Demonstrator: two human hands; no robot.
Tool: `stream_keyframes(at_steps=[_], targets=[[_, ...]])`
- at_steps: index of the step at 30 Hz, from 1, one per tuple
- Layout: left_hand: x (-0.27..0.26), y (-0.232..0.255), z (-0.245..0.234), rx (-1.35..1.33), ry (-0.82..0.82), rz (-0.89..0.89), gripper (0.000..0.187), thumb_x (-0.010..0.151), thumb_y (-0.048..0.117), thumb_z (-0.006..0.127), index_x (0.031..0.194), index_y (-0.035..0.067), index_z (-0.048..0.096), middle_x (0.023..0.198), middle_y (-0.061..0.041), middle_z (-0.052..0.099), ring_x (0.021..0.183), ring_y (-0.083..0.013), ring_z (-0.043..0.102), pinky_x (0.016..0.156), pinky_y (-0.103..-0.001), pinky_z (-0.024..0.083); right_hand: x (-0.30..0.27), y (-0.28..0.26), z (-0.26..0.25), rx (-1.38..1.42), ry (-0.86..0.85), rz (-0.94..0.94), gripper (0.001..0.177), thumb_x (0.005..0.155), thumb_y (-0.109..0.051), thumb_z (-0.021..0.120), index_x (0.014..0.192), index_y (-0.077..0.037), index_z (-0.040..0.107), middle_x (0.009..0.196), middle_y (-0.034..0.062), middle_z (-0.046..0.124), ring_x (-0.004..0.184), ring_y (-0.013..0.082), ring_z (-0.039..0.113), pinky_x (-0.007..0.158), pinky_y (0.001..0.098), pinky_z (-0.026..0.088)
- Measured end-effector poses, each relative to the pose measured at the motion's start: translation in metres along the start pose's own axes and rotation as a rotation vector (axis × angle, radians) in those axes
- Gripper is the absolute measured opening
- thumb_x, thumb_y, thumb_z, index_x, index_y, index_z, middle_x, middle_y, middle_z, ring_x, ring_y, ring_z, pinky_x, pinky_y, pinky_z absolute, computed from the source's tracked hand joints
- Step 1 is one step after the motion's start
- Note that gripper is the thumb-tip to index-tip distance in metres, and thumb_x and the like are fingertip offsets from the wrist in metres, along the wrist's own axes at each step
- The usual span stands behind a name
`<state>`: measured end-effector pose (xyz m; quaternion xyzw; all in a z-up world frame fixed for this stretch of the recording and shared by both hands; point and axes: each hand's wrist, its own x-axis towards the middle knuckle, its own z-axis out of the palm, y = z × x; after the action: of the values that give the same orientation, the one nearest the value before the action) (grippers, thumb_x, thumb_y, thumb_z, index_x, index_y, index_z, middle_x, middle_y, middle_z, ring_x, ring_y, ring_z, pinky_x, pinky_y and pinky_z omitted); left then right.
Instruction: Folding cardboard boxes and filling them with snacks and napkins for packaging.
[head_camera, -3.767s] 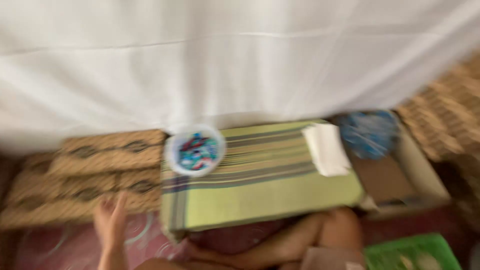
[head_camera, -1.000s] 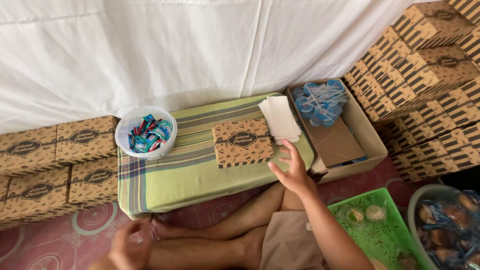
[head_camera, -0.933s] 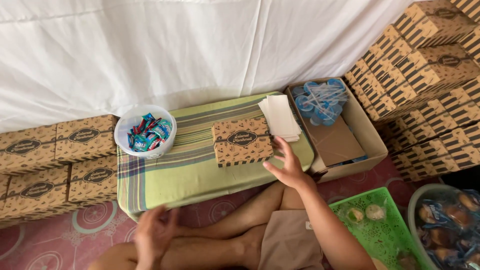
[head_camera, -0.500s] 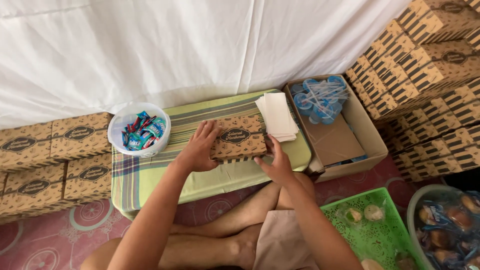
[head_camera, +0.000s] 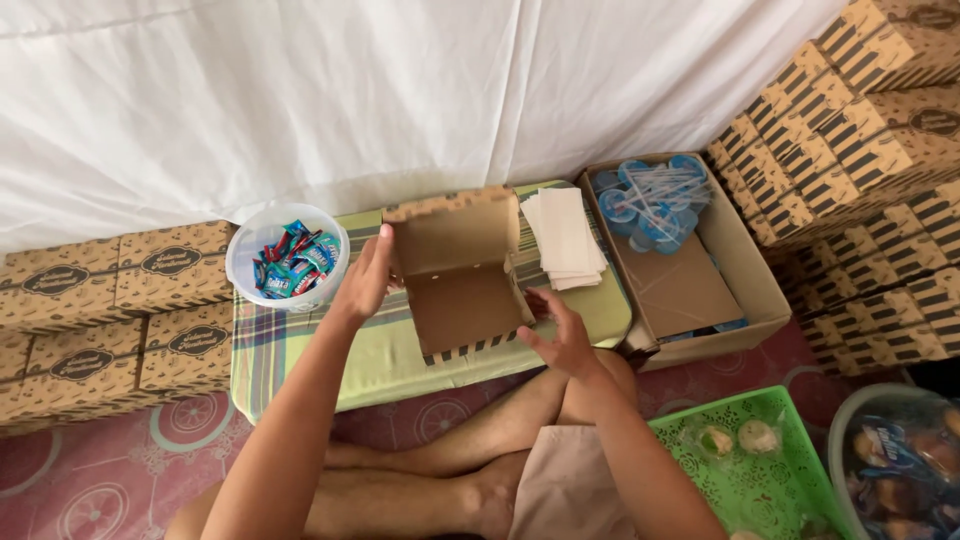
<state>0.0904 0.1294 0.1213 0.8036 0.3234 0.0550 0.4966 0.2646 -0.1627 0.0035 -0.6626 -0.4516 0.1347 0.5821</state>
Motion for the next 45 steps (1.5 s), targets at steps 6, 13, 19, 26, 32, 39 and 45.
stream_keyframes(at_steps=[6,13,19,26,32,39,45], targets=[[0.036,-0.037,0.02,-0.229,0.159,-0.203,0.11,0.096,0.085,0.017,0.093,-0.008,0.073,0.075,-0.028,0.071,0.074,-0.0348,0.074,0.066,-0.043,0.062,0.0,-0.013,0.003,0.01,0.013,0.003,0.064,0.087,-0.033,0.084,0.136,0.0,0.061,0.114,0.0205,0.075,0.108,0.0292,0.072,0.096,0.0492,0.056],[-0.008,-0.018,0.028,-0.288,0.306,-0.279,0.101,0.098,0.082,0.026,0.132,-0.009,0.055,0.117,-0.034,0.063,0.103,-0.0412,0.063,0.09,-0.051,0.051,-0.002,-0.004,0.003,0.066,0.066,0.004,0.045,0.095,-0.032,0.073,0.121,0.003,0.07,0.101,0.02,0.076,0.098,0.0283,0.072,0.087,0.0458,0.058],[-0.085,-0.055,0.08,0.088,0.687,0.436,0.061,0.097,0.043,0.068,0.133,-0.004,0.052,0.12,-0.022,0.056,0.111,-0.0366,0.059,0.09,-0.046,0.055,0.03,-0.008,-0.023,-0.428,0.333,-0.116,0.018,0.09,-0.023,0.077,0.099,-0.007,0.076,0.085,0.0074,0.074,0.081,0.0227,0.07,0.074,0.0337,0.056],[-0.158,-0.12,0.136,0.028,0.753,0.513,0.04,0.09,0.018,0.076,0.126,0.003,0.065,0.126,-0.017,0.06,0.119,-0.0281,0.064,0.106,-0.036,0.051,0.074,0.011,-0.039,-1.042,0.184,-0.134,0.057,0.074,-0.048,0.091,0.109,-0.006,0.076,0.099,0.0106,0.066,0.094,0.0351,0.061,0.08,0.0458,0.05],[-0.186,-0.143,0.156,-0.107,0.927,0.512,0.022,0.085,0.014,0.079,0.102,0.002,0.071,0.105,-0.016,0.067,0.095,-0.0246,0.069,0.088,-0.031,0.058,0.075,0.016,-0.037,-0.9,0.166,0.024,0.014,0.089,-0.023,0.072,0.094,-0.01,0.076,0.093,0.0097,0.072,0.088,0.0317,0.065,0.072,0.0458,0.052],[-0.19,-0.191,0.157,-0.066,0.717,0.414,0.022,0.086,0.022,0.078,0.104,0.01,0.075,0.108,-0.007,0.07,0.094,-0.0165,0.071,0.084,-0.026,0.058,0.079,0.021,-0.051,-0.676,0.205,0.209,0.023,0.099,-0.017,0.056,0.101,-0.002,0.074,0.092,0.0174,0.066,0.081,0.0324,0.064,0.074,0.0447,0.05],[-0.187,-0.218,0.172,-0.043,0.538,0.403,0.019,0.085,0.023,0.077,0.101,0.013,0.076,0.102,-0.002,0.072,0.089,-0.0153,0.072,0.082,-0.026,0.058,0.073,0.017,-0.08,-0.467,0.456,0.423,0.032,0.105,-0.034,0.047,0.119,-0.012,0.065,0.115,0.0113,0.072,0.109,0.0297,0.068,0.086,0.0439,0.051]])
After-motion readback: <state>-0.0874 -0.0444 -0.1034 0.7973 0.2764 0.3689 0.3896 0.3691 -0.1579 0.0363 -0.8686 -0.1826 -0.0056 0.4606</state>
